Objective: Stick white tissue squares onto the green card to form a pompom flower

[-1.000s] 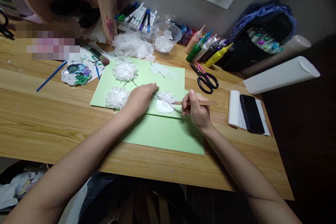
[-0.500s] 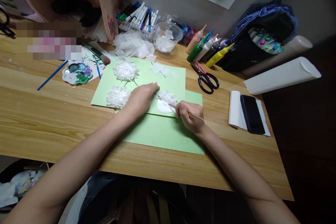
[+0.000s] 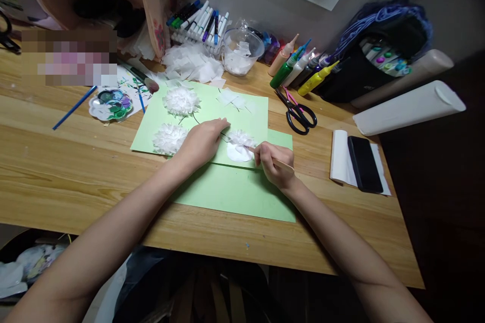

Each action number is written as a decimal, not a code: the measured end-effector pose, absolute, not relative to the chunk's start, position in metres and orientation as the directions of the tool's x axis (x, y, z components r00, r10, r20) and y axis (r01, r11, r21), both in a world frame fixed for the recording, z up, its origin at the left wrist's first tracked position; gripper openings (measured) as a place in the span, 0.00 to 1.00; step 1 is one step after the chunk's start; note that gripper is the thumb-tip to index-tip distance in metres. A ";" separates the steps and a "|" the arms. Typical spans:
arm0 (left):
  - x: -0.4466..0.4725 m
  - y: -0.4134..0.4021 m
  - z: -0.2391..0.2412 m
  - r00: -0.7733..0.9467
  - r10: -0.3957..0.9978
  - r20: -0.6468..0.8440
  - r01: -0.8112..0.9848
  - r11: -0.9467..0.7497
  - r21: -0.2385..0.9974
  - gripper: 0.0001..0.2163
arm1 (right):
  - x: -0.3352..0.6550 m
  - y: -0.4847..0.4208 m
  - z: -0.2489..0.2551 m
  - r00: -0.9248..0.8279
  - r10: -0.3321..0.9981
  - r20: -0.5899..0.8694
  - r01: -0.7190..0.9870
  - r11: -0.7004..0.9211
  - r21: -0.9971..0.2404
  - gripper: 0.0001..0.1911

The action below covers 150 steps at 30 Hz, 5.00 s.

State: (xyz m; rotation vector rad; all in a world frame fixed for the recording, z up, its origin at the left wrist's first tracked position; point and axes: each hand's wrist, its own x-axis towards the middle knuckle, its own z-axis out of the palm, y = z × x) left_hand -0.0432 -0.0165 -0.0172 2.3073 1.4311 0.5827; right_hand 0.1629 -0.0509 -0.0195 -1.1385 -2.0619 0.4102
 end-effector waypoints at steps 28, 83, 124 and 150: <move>-0.015 -0.045 0.001 0.231 0.971 -0.054 0.855 -0.177 0.487 0.08 | 0.169 -0.056 -0.029 -0.217 0.846 0.487 0.483 0.526 -0.700 0.24; -0.002 -0.046 -0.005 0.134 0.990 -0.051 0.807 -0.079 0.585 0.09 | 0.166 -0.048 -0.030 -0.348 0.769 0.536 0.490 0.637 -0.595 0.21; -0.004 -0.046 -0.009 0.169 0.984 -0.055 0.817 -0.109 0.567 0.10 | 0.156 -0.031 0.012 -0.200 0.974 0.101 0.368 0.171 -0.914 0.25; -0.005 -0.045 -0.006 0.164 0.982 -0.090 0.843 -0.093 0.531 0.12 | 0.143 -0.006 0.010 -0.227 0.974 0.021 0.446 0.123 -0.887 0.26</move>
